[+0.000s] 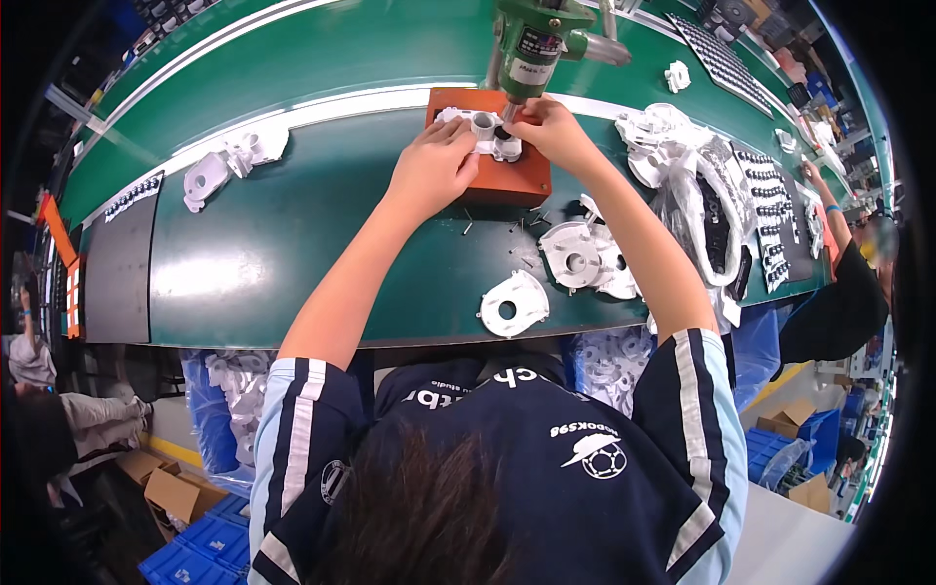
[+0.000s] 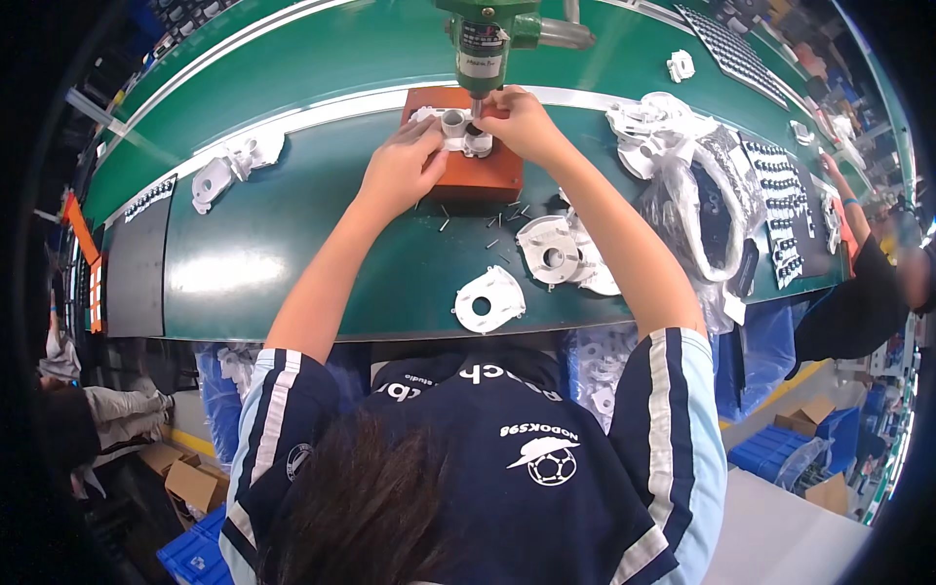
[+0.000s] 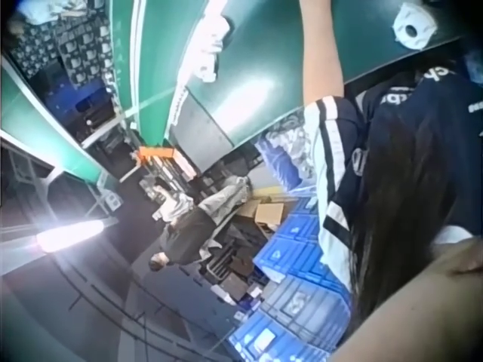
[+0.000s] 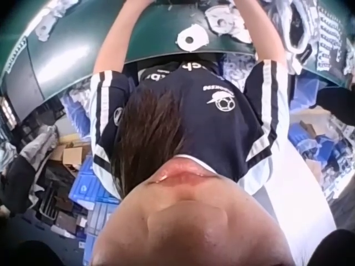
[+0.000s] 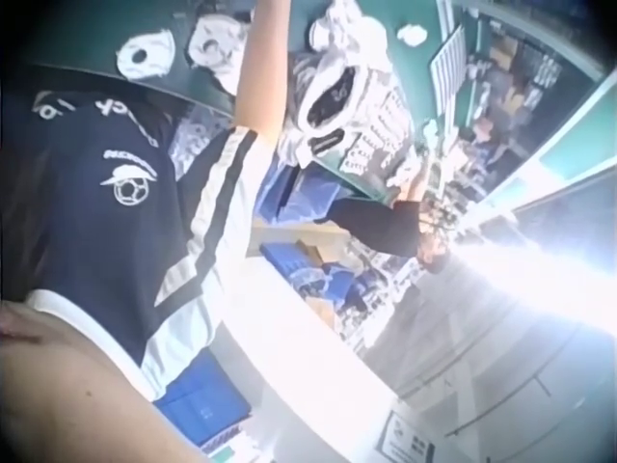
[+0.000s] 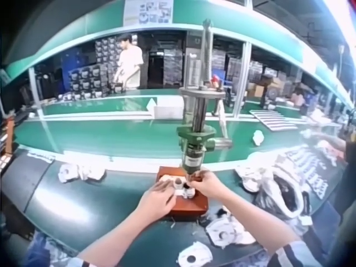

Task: Assembling white plastic components onto bases using a manual press tool on a factory assembly line.

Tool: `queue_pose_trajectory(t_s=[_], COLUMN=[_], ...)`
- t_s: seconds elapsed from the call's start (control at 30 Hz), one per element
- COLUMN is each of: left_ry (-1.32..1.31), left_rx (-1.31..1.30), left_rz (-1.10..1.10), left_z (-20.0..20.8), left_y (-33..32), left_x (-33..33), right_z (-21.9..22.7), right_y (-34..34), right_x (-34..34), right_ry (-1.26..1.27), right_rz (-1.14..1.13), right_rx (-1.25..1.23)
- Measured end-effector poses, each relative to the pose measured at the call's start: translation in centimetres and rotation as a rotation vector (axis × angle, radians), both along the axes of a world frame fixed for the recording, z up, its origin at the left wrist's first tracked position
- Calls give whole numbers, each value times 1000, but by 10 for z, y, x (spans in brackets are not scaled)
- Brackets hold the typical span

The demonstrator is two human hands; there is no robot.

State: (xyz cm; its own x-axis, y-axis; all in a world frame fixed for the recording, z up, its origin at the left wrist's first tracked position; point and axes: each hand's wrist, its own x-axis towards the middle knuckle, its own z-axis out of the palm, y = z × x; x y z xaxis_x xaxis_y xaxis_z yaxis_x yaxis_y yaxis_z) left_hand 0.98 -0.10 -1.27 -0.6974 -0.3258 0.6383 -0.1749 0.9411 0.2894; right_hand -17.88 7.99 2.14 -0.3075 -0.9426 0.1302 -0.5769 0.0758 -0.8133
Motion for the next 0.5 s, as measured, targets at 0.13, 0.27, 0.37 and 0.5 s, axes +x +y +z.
queue_pose_trajectory(t_s=[0.13, 0.27, 0.37, 0.5], left_ry=[12, 7, 18, -2], left_rx=[15, -18, -21, 30], left_rz=[-16, -24, -26, -41], left_z=[0, -2, -2, 3], left_y=[-1, -2, -3, -1], left_x=[-3, -2, -1, 4], right_z=[-7, -19, -22, 30], right_y=[4, 17, 22, 4], right_x=[-4, 5, -24, -110], right_ry=[-43, 481, 455, 9], right_rz=[-15, 9, -65, -219], right_rx=[-37, -270, -296, -342])
